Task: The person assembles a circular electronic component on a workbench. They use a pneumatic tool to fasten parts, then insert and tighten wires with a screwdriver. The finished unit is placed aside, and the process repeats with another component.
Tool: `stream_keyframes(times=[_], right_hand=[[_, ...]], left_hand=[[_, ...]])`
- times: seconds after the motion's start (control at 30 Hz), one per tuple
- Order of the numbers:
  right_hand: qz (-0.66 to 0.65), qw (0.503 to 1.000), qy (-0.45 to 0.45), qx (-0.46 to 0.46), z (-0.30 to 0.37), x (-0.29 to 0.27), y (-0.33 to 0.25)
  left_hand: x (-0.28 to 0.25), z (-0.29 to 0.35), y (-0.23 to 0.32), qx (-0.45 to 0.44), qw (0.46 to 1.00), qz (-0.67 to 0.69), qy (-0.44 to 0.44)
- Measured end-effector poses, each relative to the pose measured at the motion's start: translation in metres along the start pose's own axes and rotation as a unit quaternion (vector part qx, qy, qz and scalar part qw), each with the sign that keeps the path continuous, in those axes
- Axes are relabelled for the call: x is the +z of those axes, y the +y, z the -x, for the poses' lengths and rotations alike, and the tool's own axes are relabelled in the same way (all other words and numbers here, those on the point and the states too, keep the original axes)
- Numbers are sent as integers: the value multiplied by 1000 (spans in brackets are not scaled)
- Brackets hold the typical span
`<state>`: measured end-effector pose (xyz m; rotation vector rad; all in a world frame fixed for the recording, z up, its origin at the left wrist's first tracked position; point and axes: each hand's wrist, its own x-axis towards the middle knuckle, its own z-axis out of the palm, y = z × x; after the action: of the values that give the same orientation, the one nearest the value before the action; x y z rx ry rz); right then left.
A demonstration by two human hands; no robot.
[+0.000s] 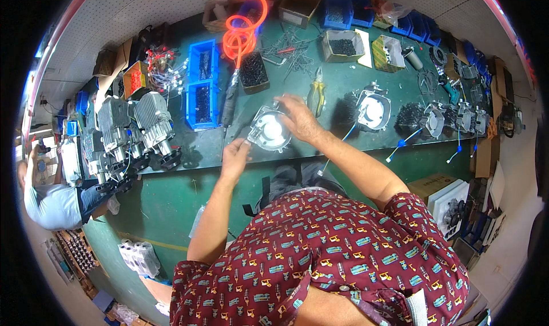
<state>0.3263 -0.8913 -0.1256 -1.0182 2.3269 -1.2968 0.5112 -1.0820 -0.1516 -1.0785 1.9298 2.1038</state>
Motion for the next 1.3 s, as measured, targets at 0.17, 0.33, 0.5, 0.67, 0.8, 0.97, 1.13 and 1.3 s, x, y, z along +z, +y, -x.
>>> stream_keyframes(times=[0.17, 0.33, 0.5, 0.67, 0.8, 0.97, 1.13, 1.3], right_hand=[[1, 1000, -7, -3, -1, 3, 2], [-13, 1000, -4, 4, -2, 5, 3], [0, 1000, 10, -20, 1, 1, -3], [17, 1000, -12, -13, 0, 2, 4], [4, 1000, -13, -22, 0, 2, 2], [16, 1000, -20, -7, -2, 2, 2], [13, 1000, -21, 10, -2, 0, -2], [-18, 1000, 6, -4, 1, 3, -1]], left_hand=[[-26, -12, 32, -186, 963, 111, -161], [-20, -22, -1, 17, 992, -69, -102], [7, 10, 16, 355, 837, -406, 96], [-9, -6, -9, -21, 996, 76, -51], [-18, -8, 21, -199, 946, 201, -156], [-23, -24, 5, -137, 967, 150, -154], [-2, -11, -5, 243, 938, -239, 58], [5, -3, -24, 99, 993, 51, 37]])
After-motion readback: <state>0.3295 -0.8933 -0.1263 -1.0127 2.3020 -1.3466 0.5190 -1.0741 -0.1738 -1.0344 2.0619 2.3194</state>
